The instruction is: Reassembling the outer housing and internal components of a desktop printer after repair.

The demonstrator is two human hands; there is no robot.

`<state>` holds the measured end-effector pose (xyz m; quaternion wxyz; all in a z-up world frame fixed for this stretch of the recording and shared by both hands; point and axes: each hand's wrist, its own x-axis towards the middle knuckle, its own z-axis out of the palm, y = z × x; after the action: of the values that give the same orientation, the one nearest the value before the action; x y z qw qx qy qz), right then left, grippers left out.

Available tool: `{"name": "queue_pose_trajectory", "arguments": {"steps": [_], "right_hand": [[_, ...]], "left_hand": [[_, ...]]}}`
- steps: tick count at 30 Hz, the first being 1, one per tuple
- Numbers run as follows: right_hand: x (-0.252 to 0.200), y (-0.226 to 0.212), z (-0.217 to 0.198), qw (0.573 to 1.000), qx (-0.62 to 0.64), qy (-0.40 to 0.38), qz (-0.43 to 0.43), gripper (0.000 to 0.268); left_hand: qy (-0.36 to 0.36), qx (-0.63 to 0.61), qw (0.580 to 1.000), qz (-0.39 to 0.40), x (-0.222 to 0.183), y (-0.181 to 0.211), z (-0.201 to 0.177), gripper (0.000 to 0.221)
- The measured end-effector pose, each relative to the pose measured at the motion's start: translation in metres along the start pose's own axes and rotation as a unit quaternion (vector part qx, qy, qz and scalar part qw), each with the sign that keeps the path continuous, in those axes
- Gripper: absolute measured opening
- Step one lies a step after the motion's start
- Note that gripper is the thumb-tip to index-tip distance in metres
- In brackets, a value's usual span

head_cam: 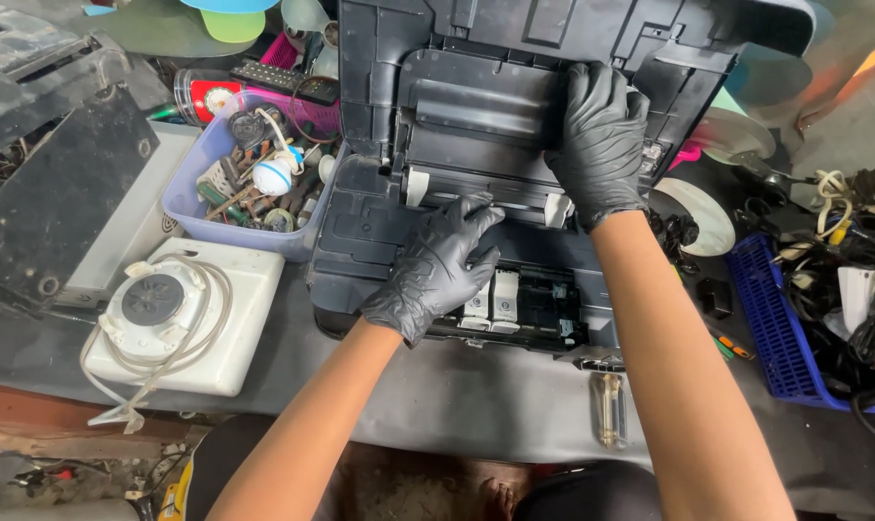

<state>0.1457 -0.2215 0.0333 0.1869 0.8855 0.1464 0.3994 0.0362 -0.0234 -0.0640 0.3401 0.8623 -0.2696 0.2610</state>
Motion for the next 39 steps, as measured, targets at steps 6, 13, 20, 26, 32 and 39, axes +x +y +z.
{"name": "queue_pose_trajectory", "arguments": {"steps": [6, 13, 20, 26, 32, 39], "right_hand": [[0.003, -0.005, -0.003, 0.999, -0.033, -0.007, 0.001, 0.106], [-0.014, -0.002, -0.010, 0.995, 0.096, -0.010, 0.001, 0.096], [-0.071, 0.013, -0.009, 0.962, 0.266, -0.012, 0.058, 0.055], [-0.119, 0.050, 0.023, 0.910, 0.318, -0.028, 0.264, 0.028], [-0.112, 0.071, 0.033, 0.802, 0.415, -0.118, 0.413, 0.046], [-0.115, 0.077, 0.043, 0.747, 0.538, -0.043, 0.388, 0.053]], "left_hand": [[0.000, 0.013, 1.000, 0.007, -0.001, -0.001, 0.001, 0.045], [0.000, -0.001, 1.000, 0.004, -0.004, -0.003, 0.004, 0.045], [-0.025, 0.049, 0.998, 0.004, -0.001, 0.024, -0.018, 0.036], [-0.041, 0.069, 0.997, 0.023, 0.006, 0.038, -0.006, 0.038], [-0.036, 0.062, 0.996, 0.055, 0.040, 0.074, 0.003, 0.038], [-0.051, -0.098, 0.993, -0.046, 0.105, 0.088, 0.083, 0.054]]}}
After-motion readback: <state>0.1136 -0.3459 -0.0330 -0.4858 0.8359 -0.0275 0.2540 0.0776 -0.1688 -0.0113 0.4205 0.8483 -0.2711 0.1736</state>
